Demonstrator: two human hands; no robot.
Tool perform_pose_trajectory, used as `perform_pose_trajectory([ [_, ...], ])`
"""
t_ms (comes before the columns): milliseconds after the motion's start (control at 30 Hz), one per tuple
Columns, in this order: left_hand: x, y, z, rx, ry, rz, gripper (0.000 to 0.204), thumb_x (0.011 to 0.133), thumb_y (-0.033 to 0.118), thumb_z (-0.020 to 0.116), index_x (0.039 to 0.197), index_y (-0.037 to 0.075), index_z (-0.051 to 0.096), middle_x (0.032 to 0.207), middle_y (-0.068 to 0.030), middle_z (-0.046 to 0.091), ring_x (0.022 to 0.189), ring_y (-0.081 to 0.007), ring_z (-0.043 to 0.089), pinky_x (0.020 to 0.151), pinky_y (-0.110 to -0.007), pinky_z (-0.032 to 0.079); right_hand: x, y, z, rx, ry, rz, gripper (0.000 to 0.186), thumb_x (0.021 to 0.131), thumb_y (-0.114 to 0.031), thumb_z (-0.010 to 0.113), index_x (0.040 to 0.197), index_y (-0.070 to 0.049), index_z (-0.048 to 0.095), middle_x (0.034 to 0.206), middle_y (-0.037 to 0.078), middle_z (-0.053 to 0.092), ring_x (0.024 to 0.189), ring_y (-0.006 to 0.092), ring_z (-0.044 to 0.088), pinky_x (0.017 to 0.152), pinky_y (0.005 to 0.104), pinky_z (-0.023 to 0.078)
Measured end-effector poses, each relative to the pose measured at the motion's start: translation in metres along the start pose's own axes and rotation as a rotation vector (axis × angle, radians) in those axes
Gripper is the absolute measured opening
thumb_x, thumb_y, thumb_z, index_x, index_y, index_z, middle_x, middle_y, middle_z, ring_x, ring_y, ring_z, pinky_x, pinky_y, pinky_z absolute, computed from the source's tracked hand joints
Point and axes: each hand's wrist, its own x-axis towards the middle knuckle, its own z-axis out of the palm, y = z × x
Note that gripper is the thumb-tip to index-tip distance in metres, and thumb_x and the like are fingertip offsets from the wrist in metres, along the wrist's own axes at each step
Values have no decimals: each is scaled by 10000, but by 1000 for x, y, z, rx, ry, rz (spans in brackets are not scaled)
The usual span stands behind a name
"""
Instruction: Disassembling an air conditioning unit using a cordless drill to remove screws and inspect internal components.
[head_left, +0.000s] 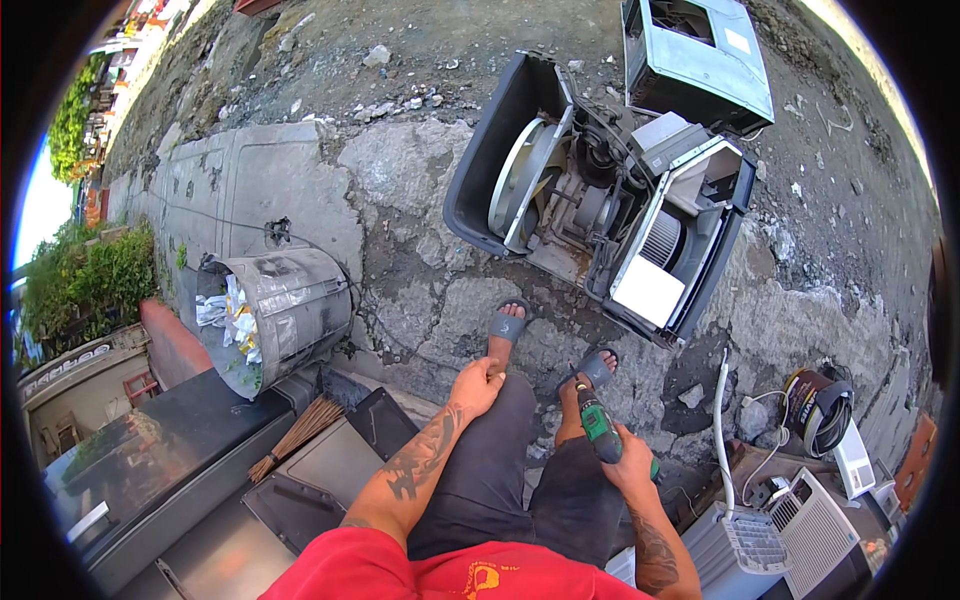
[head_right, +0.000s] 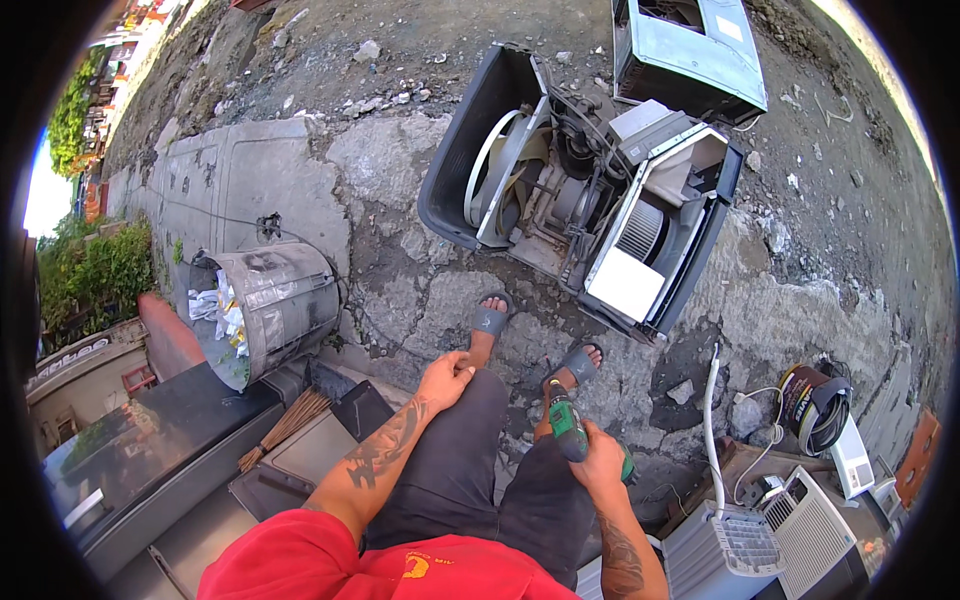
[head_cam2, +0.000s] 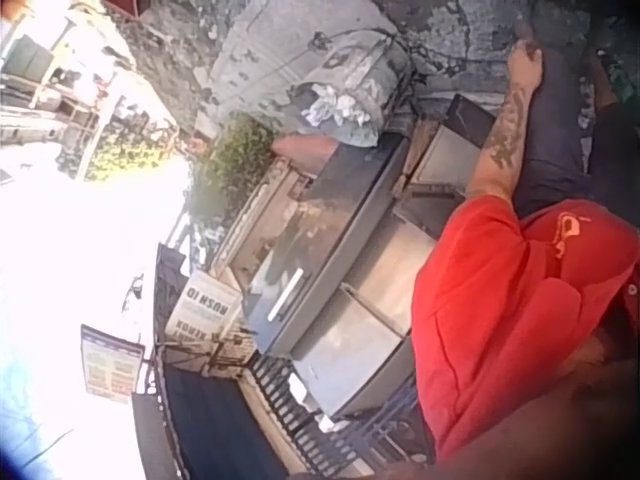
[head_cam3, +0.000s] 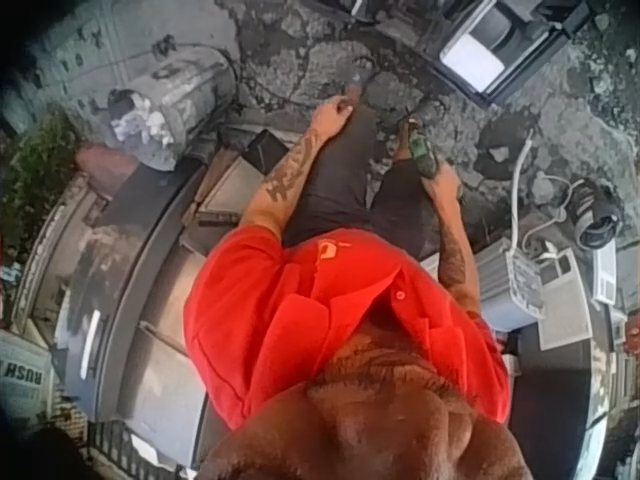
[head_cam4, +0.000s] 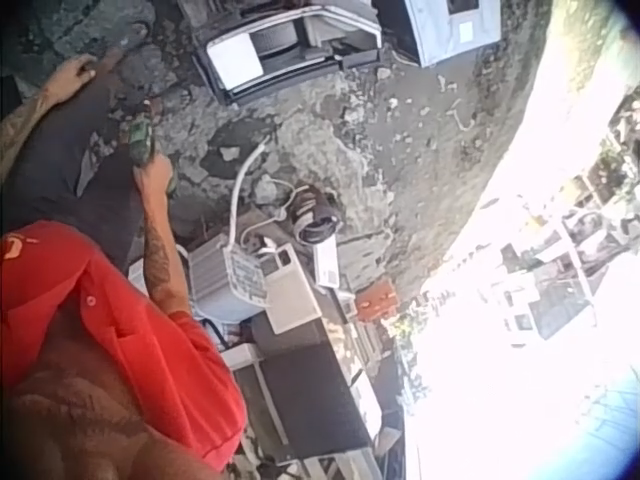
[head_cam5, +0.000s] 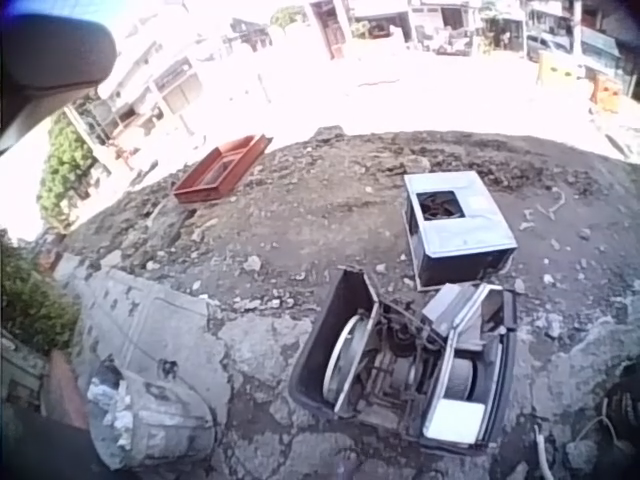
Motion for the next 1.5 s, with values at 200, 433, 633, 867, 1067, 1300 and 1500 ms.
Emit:
perform_pose_trajectory([
  [200, 61, 20, -24, 101, 155, 130, 341, 830, 226, 647, 1119, 48, 617, 1069, -155, 612, 1023, -323, 575, 897, -424, 450, 46, -32, 25, -19, 36, 153, 535, 672, -234, 733, 1164, -55, 622, 910, 242, 676, 885, 412, 651, 799, 458, 510],
  [433, 176, 88, -92, 182, 397, 626, 282, 808, 169, 647, 1074, 82, 610, 1107, -98, 561, 1083, -330, 498, 923, -444, 398, 121, -76, 82, 254, 321, 408, 421, 755, -274, 723, 1094, -42, 634, 922, 242, 674, 895, 432, 639, 784, 469, 498],
  [633, 188, 77, -98, 65, 50, 717, 251, 851, 141, 634, 1082, 47, 608, 1019, -130, 587, 927, -323, 595, 812, -408, 488, 174, -103, 129, 434, 451, 594, 426, 743, -300, 746, 1064, -39, 644, 887, 242, 674, 889, 442, 636, 769, 462, 495],
  [867, 161, 73, -21, -202, -484, 370, 897, 805, 540, 687, 1412, -28, 351, 1321, -287, 471, 1202, -364, 525, 1020, -407, 417, 222, -97, 161, 396, 586, 473, 452, 762, -317, 716, 1115, -62, 596, 898, 207, 680, 868, 409, 651, 750, 463, 494],
  [1067, 194, 84, 26, -135, -493, 258, 989, 713, 408, 758, 1465, 18, 247, 1393, -264, 393, 1270, -423, 443, 1057, -454, 373, 264, -84, 172, 708, 493, 559, 276, 925, -277, 554, 1084, -51, 566, 1015, 82, 629, 894, 202, 596, 754, 378, 478],
  [1300, 200, 80, 49, -104, -522, 224, 970, 708, 383, 748, 1471, 51, 249, 1394, -255, 396, 1252, -438, 455, 1046, -477, 380, 273, -67, 185, 684, 558, 640, 244, 995, -243, 436, 1069, -38, 546, 994, 79, 610, 865, 198, 585, 747, 372, 482],
  [1500, 203, 64, 55, -107, -513, 274, 966, 716, 382, 744, 1472, 52, 242, 1402, -254, 387, 1253, -440, 455, 1052, -479, 376, 275, -70, 196, 845, 598, 586, 306, 1014, -291, 382, 1118, -37, 519, 1028, 91, 603, 880, 214, 591, 758, 373, 486],
])
